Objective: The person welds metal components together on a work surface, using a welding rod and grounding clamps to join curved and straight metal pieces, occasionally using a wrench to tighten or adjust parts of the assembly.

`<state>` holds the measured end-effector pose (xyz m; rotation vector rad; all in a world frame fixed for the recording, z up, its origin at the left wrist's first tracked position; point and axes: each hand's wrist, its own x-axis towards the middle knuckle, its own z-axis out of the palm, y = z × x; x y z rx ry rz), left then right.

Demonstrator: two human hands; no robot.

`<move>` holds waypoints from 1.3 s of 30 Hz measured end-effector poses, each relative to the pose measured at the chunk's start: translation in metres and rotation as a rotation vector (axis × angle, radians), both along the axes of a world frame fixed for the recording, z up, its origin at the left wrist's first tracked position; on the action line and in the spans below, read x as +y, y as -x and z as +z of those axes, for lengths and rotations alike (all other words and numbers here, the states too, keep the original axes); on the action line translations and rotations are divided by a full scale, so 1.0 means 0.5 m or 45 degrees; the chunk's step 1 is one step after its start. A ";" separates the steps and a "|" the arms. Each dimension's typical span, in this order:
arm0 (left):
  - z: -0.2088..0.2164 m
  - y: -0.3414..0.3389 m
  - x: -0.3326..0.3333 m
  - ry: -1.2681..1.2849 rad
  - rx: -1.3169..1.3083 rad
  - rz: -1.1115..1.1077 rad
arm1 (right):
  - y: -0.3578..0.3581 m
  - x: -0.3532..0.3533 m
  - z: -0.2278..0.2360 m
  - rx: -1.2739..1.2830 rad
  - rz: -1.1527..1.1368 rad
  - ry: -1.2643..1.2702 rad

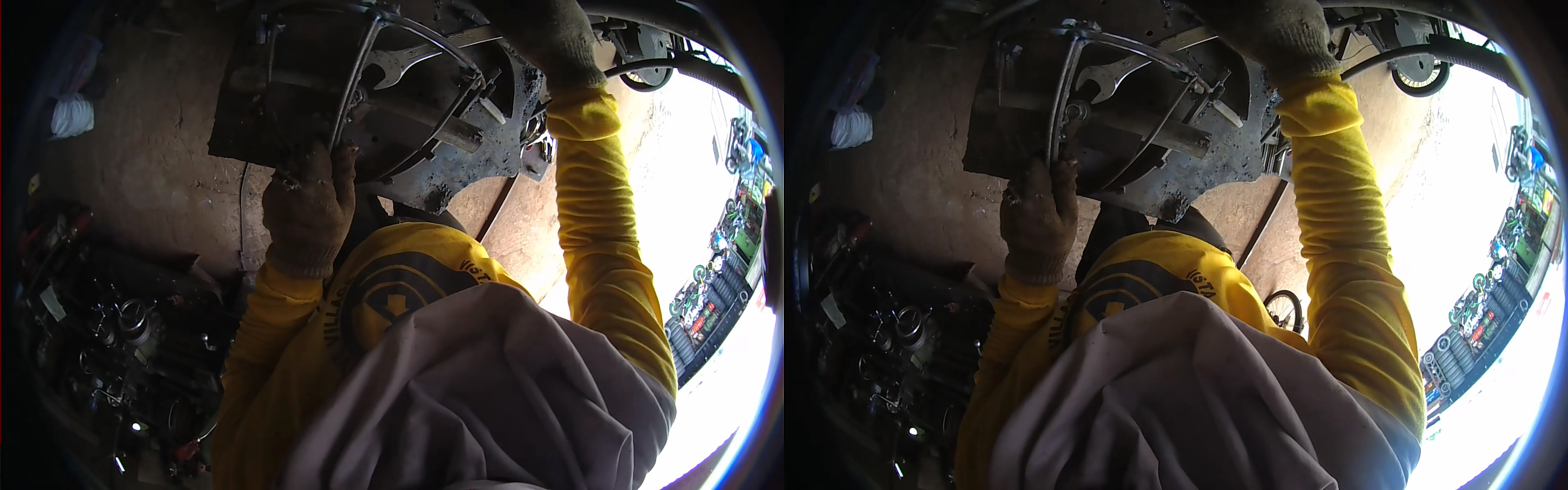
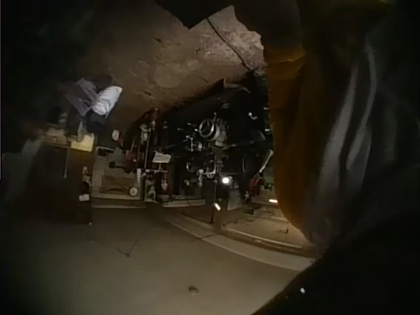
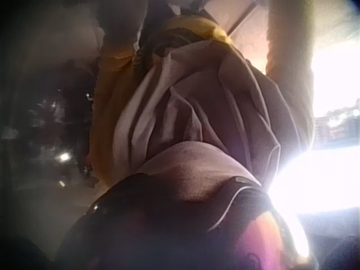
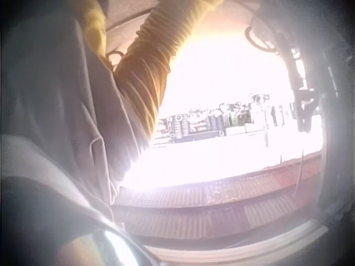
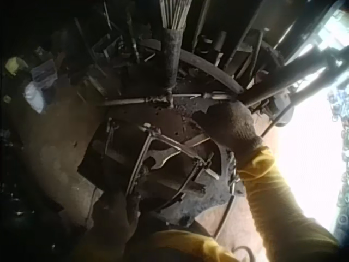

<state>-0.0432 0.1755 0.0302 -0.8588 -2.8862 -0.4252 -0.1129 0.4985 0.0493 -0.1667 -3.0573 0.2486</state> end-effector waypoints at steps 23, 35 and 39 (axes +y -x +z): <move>-0.002 0.002 0.003 -0.024 -0.129 0.045 | 0.324 -0.209 -0.003 -0.168 0.983 -0.325; -0.007 0.002 0.006 -0.136 -0.051 0.018 | 0.062 -0.019 0.040 0.142 0.156 -0.190; -0.007 -0.002 -0.004 0.036 -0.035 -0.008 | 0.008 -0.009 0.001 0.039 0.026 -0.147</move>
